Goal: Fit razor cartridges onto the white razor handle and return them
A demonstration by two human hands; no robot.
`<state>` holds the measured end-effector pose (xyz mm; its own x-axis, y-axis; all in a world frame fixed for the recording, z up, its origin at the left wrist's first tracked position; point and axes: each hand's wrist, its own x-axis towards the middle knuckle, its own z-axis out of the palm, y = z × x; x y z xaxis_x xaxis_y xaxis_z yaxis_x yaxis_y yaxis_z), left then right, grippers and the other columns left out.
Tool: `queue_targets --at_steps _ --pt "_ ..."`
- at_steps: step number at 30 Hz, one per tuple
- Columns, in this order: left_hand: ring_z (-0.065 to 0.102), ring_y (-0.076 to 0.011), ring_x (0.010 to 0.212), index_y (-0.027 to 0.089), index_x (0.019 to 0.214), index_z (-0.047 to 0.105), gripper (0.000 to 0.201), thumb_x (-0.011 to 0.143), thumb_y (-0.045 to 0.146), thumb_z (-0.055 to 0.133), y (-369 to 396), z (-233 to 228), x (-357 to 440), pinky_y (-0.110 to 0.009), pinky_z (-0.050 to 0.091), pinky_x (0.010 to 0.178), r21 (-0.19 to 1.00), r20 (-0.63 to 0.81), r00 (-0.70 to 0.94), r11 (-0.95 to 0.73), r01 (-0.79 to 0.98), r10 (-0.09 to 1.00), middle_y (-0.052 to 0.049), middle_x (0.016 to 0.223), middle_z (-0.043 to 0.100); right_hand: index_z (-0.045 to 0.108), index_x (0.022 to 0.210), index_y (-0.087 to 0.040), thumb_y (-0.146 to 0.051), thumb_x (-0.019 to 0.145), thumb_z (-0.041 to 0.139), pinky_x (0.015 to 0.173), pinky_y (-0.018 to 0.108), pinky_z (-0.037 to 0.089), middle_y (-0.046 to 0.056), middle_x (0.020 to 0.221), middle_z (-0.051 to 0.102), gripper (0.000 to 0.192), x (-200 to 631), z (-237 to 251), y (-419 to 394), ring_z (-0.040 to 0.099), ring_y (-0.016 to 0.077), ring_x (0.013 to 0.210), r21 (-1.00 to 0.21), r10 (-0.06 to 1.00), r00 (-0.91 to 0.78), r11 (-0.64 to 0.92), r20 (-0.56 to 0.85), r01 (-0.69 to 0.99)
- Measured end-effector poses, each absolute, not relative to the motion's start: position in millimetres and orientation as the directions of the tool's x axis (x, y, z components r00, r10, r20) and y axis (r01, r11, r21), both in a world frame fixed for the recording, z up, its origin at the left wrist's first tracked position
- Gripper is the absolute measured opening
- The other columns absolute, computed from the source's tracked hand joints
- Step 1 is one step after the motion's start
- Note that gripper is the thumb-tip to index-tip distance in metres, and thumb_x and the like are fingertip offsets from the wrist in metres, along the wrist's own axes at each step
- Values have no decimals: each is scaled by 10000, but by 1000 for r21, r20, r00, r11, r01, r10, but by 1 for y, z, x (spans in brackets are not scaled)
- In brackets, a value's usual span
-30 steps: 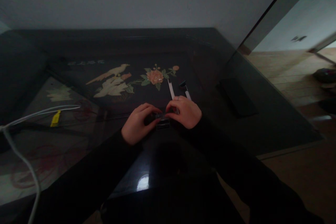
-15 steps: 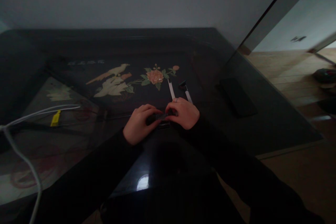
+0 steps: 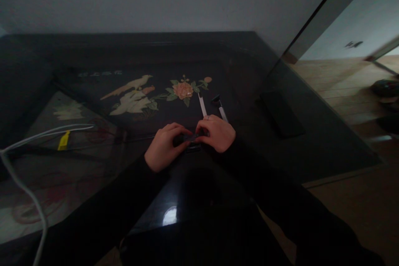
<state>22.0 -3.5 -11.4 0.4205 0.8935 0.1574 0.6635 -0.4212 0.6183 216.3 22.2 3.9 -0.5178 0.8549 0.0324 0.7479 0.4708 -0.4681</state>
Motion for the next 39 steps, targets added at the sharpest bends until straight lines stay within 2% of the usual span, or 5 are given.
queue_targets --at_steps 14,21,27,32,39 --pt "620 -220 955 184 1025 659 194 853 241 588 -5 -10 18 -387 496 863 641 176 440 -442 628 881 -76 995 666 700 849 -178 -309 764 761 679 289 340 26 797 556 169 217 5 21 510 189 834 -463 851 -524 478 35 746" --pt "570 -306 1035 165 1156 605 520 701 360 763 -12 -5 17 -478 468 908 548 113 499 -473 690 859 -128 1138 625 720 894 -170 -285 827 701 730 294 369 43 843 592 134 217 10 20 532 186 863 -472 862 -502 471 68 745" --pt "577 -267 1038 197 1101 578 385 745 251 713 -11 -6 17 -438 479 909 552 165 522 -517 655 837 -94 1111 633 731 947 -154 -277 861 660 775 317 409 83 935 642 166 216 10 20 565 209 930 -468 855 -512 485 77 739" --pt "594 -260 1033 174 1109 562 380 766 279 689 -7 -8 13 -426 489 900 561 201 460 -487 669 865 -98 1096 644 693 1076 -112 -312 888 621 877 374 448 128 1043 672 285 216 6 21 591 235 997 -513 806 -572 559 151 651" --pt "630 -235 989 169 1103 568 363 772 267 678 -3 -8 10 -382 512 872 572 299 392 -493 656 870 -91 1072 662 577 1266 -66 -359 715 793 978 422 442 163 1207 630 661 218 -1 25 578 281 1110 -539 751 -636 615 179 575"
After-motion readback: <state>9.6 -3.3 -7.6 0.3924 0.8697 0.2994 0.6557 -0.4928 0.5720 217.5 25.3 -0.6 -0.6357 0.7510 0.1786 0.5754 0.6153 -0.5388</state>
